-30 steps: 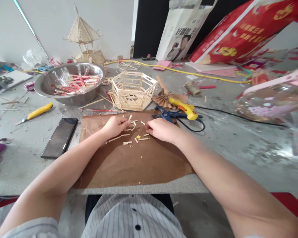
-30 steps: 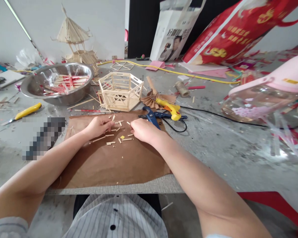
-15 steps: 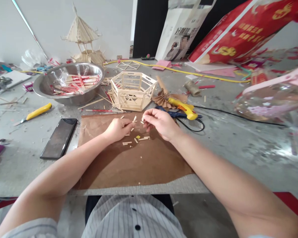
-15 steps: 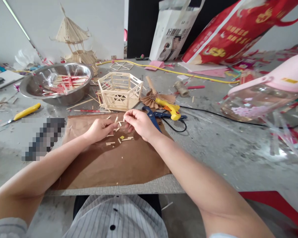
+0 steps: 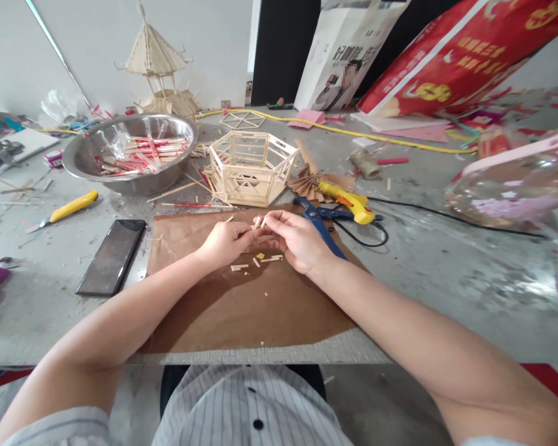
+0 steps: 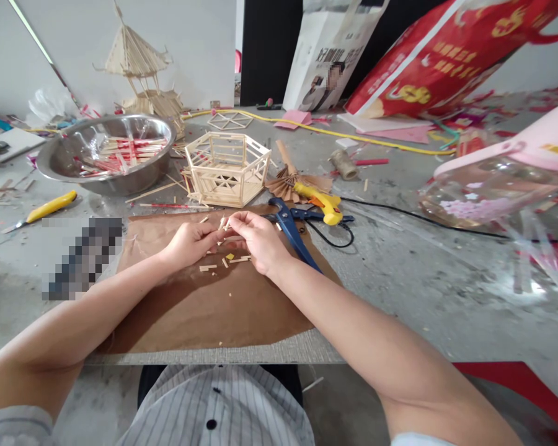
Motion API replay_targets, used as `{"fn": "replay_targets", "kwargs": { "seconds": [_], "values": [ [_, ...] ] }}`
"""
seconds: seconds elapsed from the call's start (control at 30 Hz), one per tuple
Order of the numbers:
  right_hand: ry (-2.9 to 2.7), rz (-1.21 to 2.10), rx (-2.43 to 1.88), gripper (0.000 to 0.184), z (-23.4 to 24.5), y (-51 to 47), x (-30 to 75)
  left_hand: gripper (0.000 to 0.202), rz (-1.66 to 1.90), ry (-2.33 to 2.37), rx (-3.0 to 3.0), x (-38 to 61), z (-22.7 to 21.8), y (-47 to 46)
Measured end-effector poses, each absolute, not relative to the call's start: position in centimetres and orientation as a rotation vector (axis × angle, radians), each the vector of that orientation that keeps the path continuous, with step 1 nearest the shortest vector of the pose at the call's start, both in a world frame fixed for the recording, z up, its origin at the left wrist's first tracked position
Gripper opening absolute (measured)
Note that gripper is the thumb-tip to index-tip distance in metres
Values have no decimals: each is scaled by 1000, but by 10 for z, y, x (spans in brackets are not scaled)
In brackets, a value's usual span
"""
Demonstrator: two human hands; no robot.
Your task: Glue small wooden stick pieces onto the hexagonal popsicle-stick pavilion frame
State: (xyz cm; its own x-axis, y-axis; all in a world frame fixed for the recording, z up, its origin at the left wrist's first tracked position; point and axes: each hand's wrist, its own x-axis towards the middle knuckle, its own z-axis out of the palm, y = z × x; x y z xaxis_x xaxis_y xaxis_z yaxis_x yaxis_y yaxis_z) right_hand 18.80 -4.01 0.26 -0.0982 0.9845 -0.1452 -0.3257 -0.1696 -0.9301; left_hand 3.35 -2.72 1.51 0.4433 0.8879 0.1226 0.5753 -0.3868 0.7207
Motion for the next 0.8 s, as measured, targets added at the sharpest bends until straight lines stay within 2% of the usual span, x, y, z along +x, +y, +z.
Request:
{"fn": "replay_targets", "kwargs": {
  "seconds": [0.8],
  "values": [
    [-896, 1560, -1018, 30, -2, -42, 185, 42, 635, 1196, 2073, 35, 14, -27]
  ]
}}
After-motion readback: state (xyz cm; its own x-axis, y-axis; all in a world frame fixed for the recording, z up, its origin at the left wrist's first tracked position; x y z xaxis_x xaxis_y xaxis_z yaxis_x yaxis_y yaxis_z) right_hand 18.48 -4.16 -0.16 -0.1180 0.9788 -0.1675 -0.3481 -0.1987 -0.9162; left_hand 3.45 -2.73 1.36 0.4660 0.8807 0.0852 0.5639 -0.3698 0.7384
